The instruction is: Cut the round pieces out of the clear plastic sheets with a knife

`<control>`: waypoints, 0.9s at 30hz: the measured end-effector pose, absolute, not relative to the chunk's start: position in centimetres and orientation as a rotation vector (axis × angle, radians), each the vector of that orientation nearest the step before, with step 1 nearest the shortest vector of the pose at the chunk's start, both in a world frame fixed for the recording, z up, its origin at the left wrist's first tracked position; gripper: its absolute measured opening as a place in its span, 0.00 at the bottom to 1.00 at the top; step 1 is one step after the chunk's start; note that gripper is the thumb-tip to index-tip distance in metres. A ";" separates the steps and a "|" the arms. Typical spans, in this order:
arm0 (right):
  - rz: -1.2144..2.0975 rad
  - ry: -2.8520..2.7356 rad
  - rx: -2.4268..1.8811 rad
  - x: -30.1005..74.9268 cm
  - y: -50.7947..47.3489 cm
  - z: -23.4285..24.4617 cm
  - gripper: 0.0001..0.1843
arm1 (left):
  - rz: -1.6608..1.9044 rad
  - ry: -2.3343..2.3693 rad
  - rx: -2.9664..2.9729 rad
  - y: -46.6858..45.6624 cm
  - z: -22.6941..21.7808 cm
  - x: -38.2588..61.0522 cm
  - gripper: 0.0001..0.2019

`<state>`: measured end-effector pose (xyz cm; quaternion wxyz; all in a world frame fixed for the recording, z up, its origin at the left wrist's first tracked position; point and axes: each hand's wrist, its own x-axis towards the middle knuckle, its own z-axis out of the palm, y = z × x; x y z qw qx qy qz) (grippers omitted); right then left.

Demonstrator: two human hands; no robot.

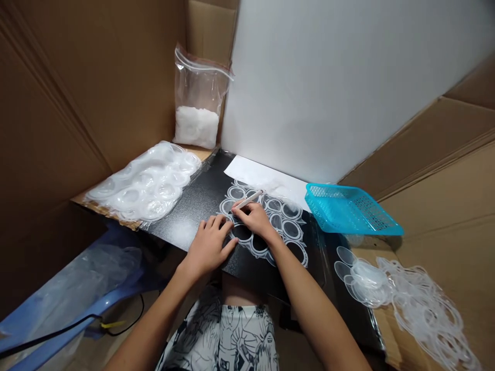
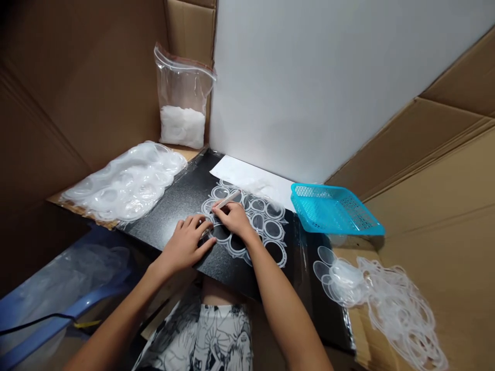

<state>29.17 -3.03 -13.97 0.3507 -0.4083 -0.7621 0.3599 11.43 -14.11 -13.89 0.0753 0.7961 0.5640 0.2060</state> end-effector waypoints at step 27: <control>0.880 -2.063 -1.158 32.5 -4.3 -12.0 0.11 | 0.629 1.829 2.398 -14.1 -14.4 12.3 0.25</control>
